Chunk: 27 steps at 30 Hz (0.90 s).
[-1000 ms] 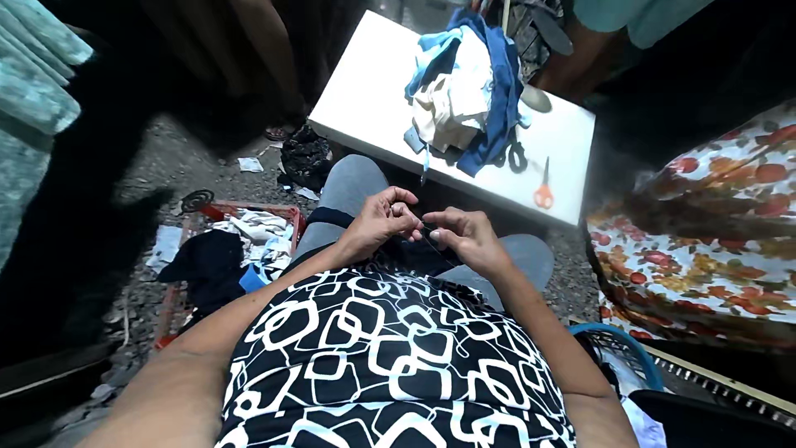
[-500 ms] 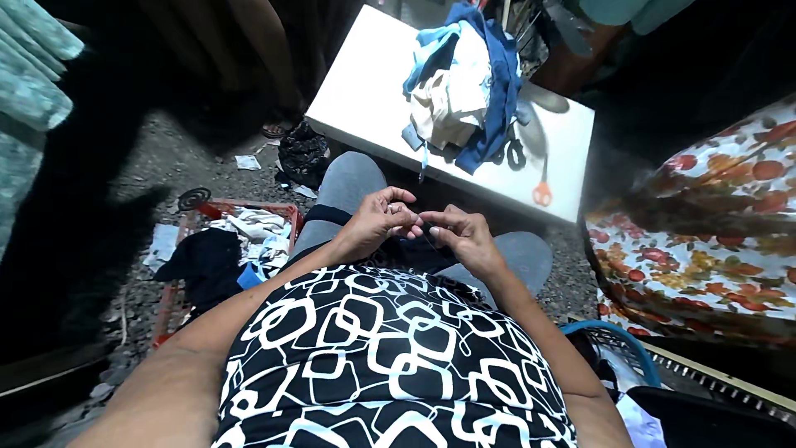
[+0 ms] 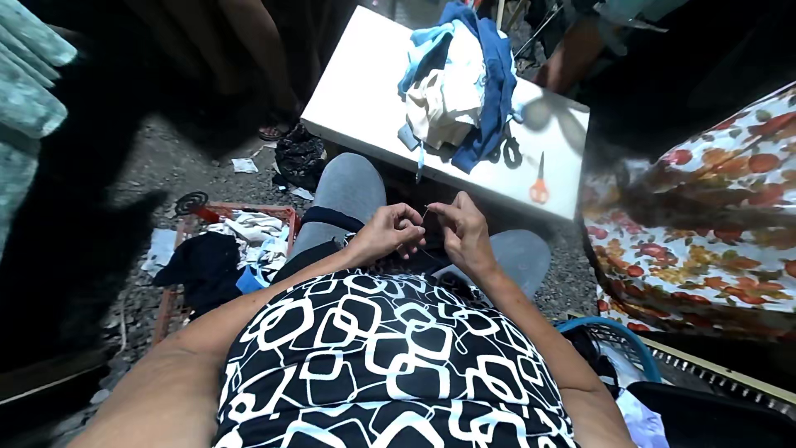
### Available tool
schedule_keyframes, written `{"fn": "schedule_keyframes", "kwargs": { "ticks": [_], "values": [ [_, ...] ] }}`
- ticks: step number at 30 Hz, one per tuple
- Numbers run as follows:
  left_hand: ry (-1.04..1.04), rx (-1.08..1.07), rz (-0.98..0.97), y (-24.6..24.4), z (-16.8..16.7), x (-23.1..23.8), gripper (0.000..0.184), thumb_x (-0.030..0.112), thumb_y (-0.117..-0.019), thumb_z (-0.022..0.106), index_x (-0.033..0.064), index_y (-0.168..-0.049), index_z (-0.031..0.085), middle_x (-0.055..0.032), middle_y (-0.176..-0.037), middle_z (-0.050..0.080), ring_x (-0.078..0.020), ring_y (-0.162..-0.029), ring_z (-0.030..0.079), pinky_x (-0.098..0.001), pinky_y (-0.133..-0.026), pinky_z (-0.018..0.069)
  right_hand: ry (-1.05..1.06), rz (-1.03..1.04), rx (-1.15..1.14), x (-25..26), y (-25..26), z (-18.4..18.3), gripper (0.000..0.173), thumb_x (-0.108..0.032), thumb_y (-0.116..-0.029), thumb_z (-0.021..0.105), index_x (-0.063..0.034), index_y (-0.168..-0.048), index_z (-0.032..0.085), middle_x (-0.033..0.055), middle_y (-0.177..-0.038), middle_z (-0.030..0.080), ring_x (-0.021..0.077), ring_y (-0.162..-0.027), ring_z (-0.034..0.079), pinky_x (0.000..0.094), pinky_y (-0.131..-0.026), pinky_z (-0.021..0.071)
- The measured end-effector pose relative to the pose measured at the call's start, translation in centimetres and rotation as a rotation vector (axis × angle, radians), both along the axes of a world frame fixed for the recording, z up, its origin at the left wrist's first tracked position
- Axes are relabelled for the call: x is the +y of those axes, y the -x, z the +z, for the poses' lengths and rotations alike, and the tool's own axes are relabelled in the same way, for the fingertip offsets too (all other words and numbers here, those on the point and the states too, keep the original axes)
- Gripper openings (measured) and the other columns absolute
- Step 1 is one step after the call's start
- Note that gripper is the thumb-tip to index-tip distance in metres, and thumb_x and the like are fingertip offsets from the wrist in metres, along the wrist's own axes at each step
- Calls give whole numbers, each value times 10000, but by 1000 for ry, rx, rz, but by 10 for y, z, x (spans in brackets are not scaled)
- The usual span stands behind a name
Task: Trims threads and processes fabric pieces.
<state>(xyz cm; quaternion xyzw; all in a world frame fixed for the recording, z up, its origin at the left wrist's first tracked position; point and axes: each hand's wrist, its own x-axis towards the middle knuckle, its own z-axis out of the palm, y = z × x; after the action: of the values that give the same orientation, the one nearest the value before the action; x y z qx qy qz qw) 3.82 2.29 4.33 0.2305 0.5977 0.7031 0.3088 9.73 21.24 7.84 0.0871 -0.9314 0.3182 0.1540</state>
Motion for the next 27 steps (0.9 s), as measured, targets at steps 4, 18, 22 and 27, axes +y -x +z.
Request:
{"fn": "schedule_keyframes", "kwargs": {
  "ticks": [4, 18, 22, 27],
  "values": [
    [107, 448, 24, 4, 0, 3, 150, 133, -1020, 607, -2, -1012, 672, -41, -782, 682, -58, -619, 624, -216, -569, 521, -196, 31, 48, -2, 2, -5, 308, 96, -834, 599, 34, -1093, 753, 173, -890, 557, 262, -693, 573, 389, -619, 530],
    [19, 264, 64, 23, -10, 9, 95, 90, -988, 641, 18, -941, 681, 18, -674, 614, -16, -530, 500, -181, -488, 394, 131, 54, 12, 10, -14, 5, 262, 90, -876, 584, -6, -1026, 776, 96, -849, 547, 137, -746, 538, 254, -677, 485],
    [4, 405, 16, 12, -17, 4, 109, 132, -1015, 610, 52, -984, 677, -2, -732, 626, -45, -585, 536, -197, -543, 444, 145, -17, 78, 12, -14, 4, 226, 53, -911, 593, -2, -1031, 776, 80, -827, 526, 109, -714, 504, 214, -646, 450],
    [41, 762, 17, 17, -8, 17, 142, 118, -993, 635, 4, -1015, 718, -52, -848, 715, -44, -724, 650, -227, -706, 550, -172, 3, 84, 8, -13, -2, 238, 89, -817, 614, 34, -991, 766, 171, -861, 566, 253, -662, 570, 381, -583, 522]
  ]
}}
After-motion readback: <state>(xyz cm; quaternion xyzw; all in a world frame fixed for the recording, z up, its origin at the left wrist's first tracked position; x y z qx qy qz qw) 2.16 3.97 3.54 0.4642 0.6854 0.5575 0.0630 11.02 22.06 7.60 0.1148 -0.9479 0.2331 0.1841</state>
